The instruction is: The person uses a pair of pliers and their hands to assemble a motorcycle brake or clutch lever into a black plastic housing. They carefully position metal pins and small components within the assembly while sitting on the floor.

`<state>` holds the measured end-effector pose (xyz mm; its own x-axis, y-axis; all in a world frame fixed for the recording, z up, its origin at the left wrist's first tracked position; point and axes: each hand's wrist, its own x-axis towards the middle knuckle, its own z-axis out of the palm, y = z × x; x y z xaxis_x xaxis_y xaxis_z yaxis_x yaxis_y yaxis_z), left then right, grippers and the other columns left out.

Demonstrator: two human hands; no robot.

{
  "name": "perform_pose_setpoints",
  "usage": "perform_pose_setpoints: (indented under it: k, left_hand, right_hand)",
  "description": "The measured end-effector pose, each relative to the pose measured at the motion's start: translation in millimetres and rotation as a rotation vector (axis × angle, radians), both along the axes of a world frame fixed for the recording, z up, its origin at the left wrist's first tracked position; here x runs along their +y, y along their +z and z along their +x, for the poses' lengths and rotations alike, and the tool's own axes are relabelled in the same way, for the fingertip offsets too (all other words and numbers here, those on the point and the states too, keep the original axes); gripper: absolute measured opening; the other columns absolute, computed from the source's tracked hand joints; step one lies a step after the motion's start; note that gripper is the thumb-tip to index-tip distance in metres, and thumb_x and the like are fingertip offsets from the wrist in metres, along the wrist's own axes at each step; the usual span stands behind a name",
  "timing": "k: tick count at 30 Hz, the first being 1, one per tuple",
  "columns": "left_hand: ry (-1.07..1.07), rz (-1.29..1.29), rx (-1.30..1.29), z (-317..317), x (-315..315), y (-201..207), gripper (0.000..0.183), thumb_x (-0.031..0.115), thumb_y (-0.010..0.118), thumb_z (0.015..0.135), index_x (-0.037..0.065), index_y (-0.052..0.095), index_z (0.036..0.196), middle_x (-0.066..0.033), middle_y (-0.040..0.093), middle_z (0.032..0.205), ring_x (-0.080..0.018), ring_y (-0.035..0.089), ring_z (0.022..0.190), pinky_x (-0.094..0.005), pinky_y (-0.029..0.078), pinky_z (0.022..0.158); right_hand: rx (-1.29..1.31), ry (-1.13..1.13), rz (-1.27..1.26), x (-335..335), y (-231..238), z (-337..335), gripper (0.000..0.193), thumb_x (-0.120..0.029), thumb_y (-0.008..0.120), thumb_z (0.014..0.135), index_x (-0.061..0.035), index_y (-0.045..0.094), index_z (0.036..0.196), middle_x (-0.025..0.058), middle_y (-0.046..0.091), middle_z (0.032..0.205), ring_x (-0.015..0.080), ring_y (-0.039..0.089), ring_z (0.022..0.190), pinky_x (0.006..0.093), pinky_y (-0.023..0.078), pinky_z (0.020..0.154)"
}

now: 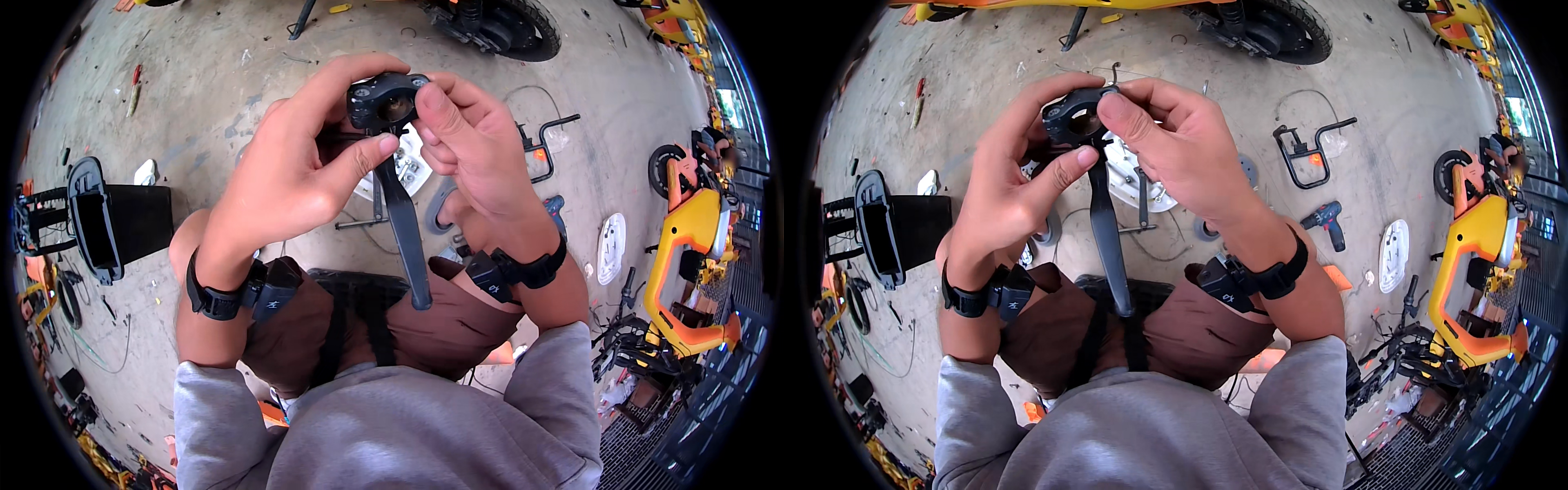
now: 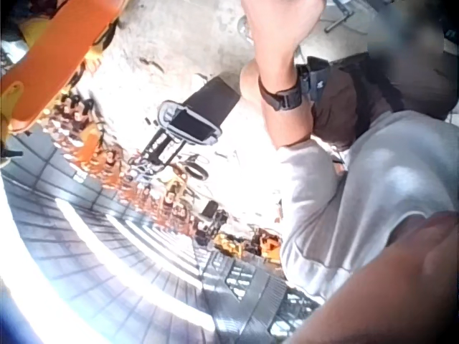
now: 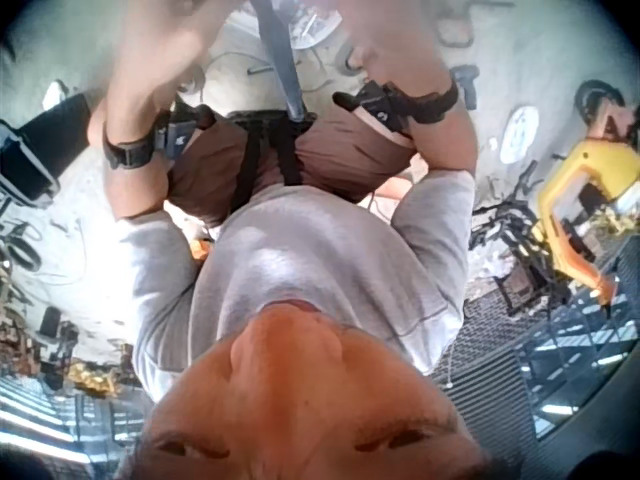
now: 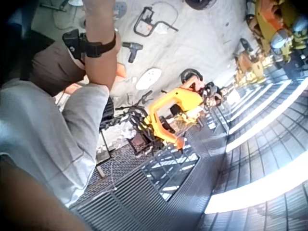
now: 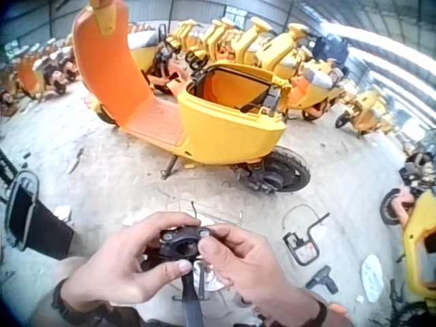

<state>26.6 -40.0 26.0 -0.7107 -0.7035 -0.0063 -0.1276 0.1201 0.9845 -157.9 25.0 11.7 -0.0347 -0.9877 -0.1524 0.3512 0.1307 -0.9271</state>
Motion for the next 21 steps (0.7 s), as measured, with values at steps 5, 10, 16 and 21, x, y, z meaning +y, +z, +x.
perform_pose_setpoints:
  k: [5,10,16,21]
  left_hand:
    - [0.039,-0.104,-0.005,-0.4,1.0,-8.8,0.055,-0.008,0.066,0.084,0.001,0.048,0.135,-0.0052,0.062,0.095,-0.0064,0.056,0.086,-0.0185,0.046,0.073]
    - [0.087,-0.229,-0.076,-3.0,1.8,-10.6,0.049,0.002,0.076,0.081,-0.002,0.055,0.126,0.0035,0.045,0.073,-0.0031,0.038,0.066,-0.0185,0.034,0.056]
    - [0.164,-0.206,-0.126,-9.0,6.4,-16.8,0.044,0.013,0.079,0.081,-0.005,0.061,0.117,0.0061,0.043,0.064,-0.0025,0.035,0.059,-0.0196,0.028,0.051]
    - [0.145,-0.096,-0.085,-11.2,4.7,-8.9,0.035,0.015,0.074,0.085,-0.003,0.064,0.113,0.001,0.042,0.055,-0.0064,0.037,0.053,-0.0253,0.031,0.048]
  right_hand:
    - [-0.077,-0.095,-0.019,0.1,-8.6,-2.2,0.032,-0.032,0.06,0.098,-0.001,0.062,0.105,-0.0019,0.053,0.074,-0.0007,0.035,0.048,0.0182,0.026,0.042]
    - [-0.042,-0.131,-0.023,0.7,-7.0,-1.1,0.033,-0.038,0.049,0.102,-0.006,0.054,0.093,-0.0005,0.049,0.073,0.0016,0.03,0.047,0.0188,0.025,0.043]
    - [-0.167,-0.148,-0.03,4.0,-14.2,3.3,0.03,-0.033,0.057,0.099,-0.0039,0.058,0.102,-0.0016,0.051,0.074,-0.0001,0.032,0.048,0.0189,0.025,0.042]
    - [-0.127,-0.117,-0.038,5.2,-11.2,-1.6,0.031,-0.031,0.057,0.1,-0.0008,0.059,0.106,0.0,0.054,0.077,0.0004,0.033,0.049,0.0181,0.024,0.044]
